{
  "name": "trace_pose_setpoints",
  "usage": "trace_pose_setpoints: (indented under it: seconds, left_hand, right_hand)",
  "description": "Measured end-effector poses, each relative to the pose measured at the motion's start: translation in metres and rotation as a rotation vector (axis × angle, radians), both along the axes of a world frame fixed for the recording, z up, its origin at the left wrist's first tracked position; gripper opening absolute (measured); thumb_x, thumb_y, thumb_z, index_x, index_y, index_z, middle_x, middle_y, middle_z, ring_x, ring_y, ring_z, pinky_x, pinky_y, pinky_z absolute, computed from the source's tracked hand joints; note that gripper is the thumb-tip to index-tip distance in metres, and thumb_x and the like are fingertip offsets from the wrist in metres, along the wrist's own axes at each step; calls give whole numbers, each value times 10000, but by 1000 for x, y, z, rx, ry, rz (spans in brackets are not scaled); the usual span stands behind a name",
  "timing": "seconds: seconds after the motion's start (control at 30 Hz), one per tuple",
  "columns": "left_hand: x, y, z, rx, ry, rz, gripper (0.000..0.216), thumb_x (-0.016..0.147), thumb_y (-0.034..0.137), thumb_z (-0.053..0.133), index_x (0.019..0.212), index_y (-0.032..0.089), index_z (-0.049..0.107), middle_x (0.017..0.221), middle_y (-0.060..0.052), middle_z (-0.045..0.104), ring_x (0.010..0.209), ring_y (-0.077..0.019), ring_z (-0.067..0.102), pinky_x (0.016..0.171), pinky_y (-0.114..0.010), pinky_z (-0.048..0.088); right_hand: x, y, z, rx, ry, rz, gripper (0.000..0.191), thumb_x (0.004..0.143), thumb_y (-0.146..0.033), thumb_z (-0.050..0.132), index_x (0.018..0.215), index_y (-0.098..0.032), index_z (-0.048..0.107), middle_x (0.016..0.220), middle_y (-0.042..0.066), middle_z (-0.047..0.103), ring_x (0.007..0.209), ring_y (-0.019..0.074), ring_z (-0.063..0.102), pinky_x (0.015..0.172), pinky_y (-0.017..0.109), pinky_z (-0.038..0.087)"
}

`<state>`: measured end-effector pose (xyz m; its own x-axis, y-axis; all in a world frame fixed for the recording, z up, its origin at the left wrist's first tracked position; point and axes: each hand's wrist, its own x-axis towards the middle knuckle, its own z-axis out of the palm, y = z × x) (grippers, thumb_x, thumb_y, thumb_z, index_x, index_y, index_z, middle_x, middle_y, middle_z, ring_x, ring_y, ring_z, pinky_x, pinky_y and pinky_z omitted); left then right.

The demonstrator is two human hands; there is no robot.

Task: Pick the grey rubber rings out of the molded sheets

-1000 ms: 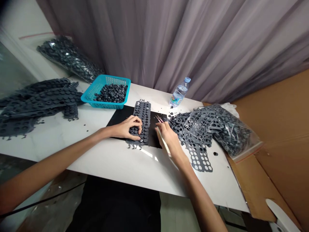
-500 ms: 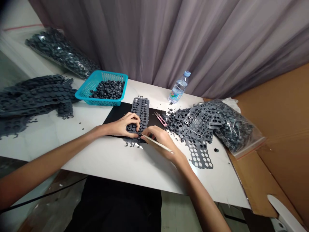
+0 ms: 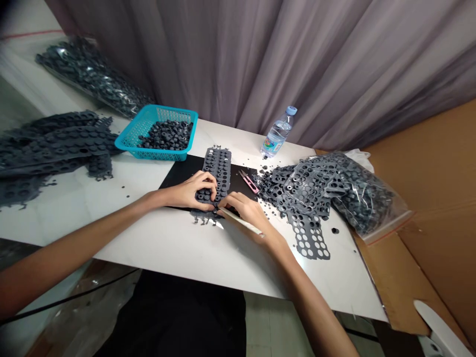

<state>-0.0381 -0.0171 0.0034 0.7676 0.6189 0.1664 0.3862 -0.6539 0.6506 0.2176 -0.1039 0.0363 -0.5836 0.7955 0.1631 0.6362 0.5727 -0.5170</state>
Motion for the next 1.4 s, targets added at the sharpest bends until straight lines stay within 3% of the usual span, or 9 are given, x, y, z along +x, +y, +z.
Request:
trace_pose_setpoints:
  seconds: [0.33,0.47,0.73,0.97,1.07,1.17,1.27,1.4]
  left_hand:
    - [-1,1,-1,38,29,-10,271,827,502,799,948,277,709,1258,-54,543,1265,-306,468,1156,-486,377]
    - [-1,1,-1,41,29,-10,275,827,505,799,949,277,708,1259,-54,543,1259,-304,473,1160,-485,373]
    - [-1,1,-2,28,-9,-10,277,804,497,823,939,281,714,1251,-49,550,1244,-316,482,1146,-497,376]
    - [0,0,-3,39,-5,-5,264,812,479,812,945,275,710,1239,-48,552,1244,-306,477,1137,-476,377]
    - [0,-1,-1,41,24,-3,296,819,512,802,959,273,698,1254,-48,547,1254,-304,469,1140,-479,372]
    - [0,-1,1,19,33,-13,319,814,540,801,958,277,692,1269,-47,545,1264,-309,460,1152,-497,359]
    - [-1,-1,2,0,40,-21,325,818,553,797,958,280,690,1272,-48,541,1272,-312,456,1150,-503,362]
    - [-2,-1,3,0,36,-25,327,826,561,792,954,277,692,1268,-55,536,1277,-311,456,1158,-510,362]
  right_hand:
    - [-1,-2,4,-25,-7,-6,241,1074,-457,553,1080,-262,695,1056,69,688,956,226,640,831,319,520]
    - [-1,1,-3,11,-25,-7,235,1083,-439,537,1100,-260,689,1058,71,690,965,227,647,838,323,521]
    - [-1,9,-24,199,-157,4,295,1103,-405,506,1286,-242,670,1087,99,710,999,255,671,812,343,550]
    - [-8,10,-41,392,-218,25,281,1128,-350,438,1236,-210,656,1088,122,702,985,257,676,786,343,570]
    - [-15,8,-45,409,-186,-95,308,1141,-353,375,1283,-185,590,1104,132,659,954,262,689,751,356,580]
    - [-12,6,-39,391,-137,-340,344,1140,-378,333,1351,-184,522,1201,155,594,898,265,692,713,376,583]
    - [12,6,-30,397,-77,-533,354,1132,-392,308,1328,-190,522,1172,162,572,899,288,671,795,442,575]
    - [56,11,-23,371,-111,-606,354,1109,-416,349,1258,-170,556,1146,203,587,953,336,646,826,503,544]
